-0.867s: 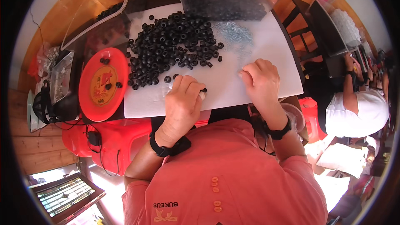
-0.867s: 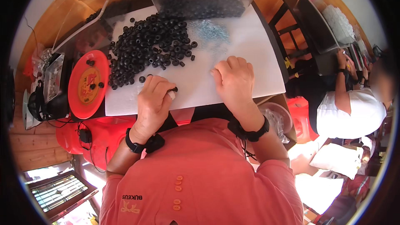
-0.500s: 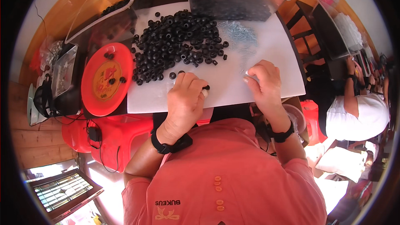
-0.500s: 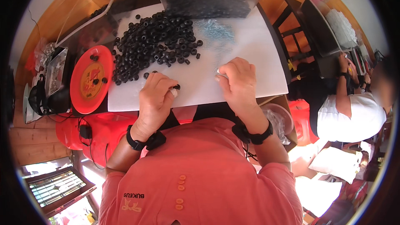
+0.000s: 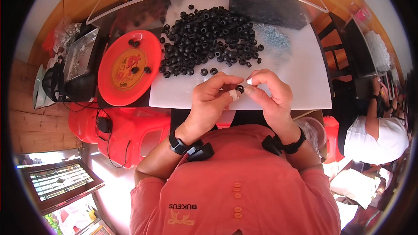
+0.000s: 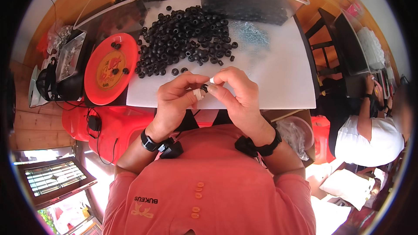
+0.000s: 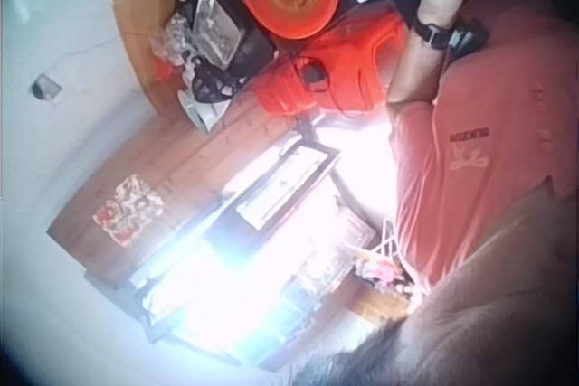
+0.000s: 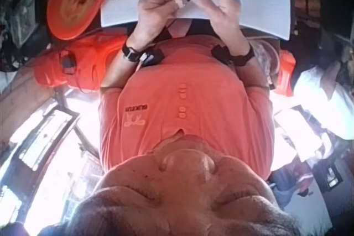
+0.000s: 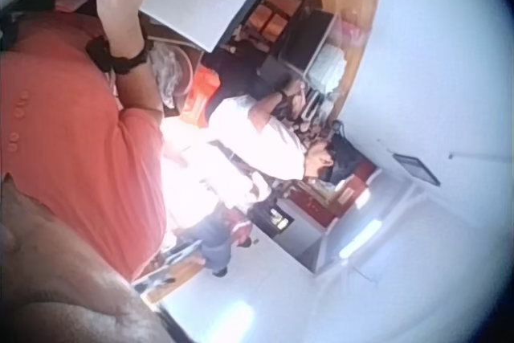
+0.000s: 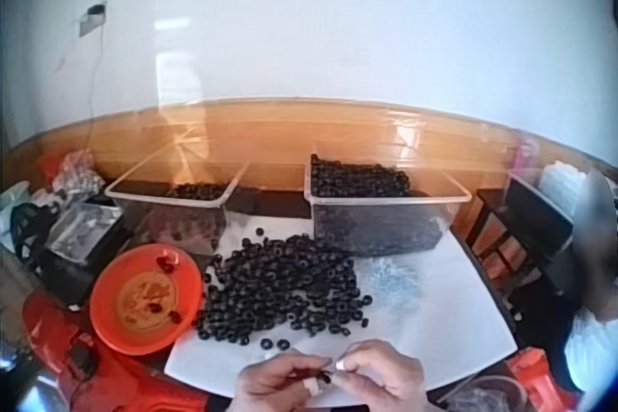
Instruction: Assembling black decorative beads or eyelets by manually inserting small white components into them.
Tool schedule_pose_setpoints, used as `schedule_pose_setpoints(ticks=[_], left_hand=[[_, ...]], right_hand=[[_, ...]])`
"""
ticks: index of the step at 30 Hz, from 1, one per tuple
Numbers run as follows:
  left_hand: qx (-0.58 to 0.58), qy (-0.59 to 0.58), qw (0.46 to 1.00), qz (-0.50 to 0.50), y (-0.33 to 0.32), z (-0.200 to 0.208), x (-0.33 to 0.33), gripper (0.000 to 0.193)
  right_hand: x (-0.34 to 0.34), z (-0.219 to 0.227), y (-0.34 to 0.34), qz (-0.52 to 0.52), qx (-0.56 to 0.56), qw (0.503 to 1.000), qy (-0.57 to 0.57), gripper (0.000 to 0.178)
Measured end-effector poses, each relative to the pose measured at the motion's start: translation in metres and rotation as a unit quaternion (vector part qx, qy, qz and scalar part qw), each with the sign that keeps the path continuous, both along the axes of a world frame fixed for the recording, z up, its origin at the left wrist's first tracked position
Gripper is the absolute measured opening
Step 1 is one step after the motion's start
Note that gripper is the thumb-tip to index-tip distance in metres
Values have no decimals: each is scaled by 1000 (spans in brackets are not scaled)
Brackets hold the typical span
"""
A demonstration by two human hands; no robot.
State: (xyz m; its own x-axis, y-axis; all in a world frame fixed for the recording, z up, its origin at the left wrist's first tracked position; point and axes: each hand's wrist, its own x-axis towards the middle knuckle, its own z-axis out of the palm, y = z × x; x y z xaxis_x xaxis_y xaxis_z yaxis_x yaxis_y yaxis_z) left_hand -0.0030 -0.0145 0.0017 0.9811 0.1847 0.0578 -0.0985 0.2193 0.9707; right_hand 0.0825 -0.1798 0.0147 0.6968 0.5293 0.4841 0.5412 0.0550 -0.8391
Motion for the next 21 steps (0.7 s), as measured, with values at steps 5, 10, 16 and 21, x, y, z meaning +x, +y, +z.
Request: schedule_pose_setpoints(ticks=[5,10,16,21], left_hand=[[20,-17,1000,-12,2,-5,-1,21],[-32,22,999,-31,4,-4,-3,17],[-54,12,998,-25,7,-7,-1,16],[-34,10,999,-22,3,-2,1,20]], right_hand=[[0,-4,4,5,-26,1000,4,15],[2,0,3,-28,-95,968,-230,19],[-6,1,3,-17,-119,942,-312,22],[13,4,0,-152,-149,956,-200,19]])
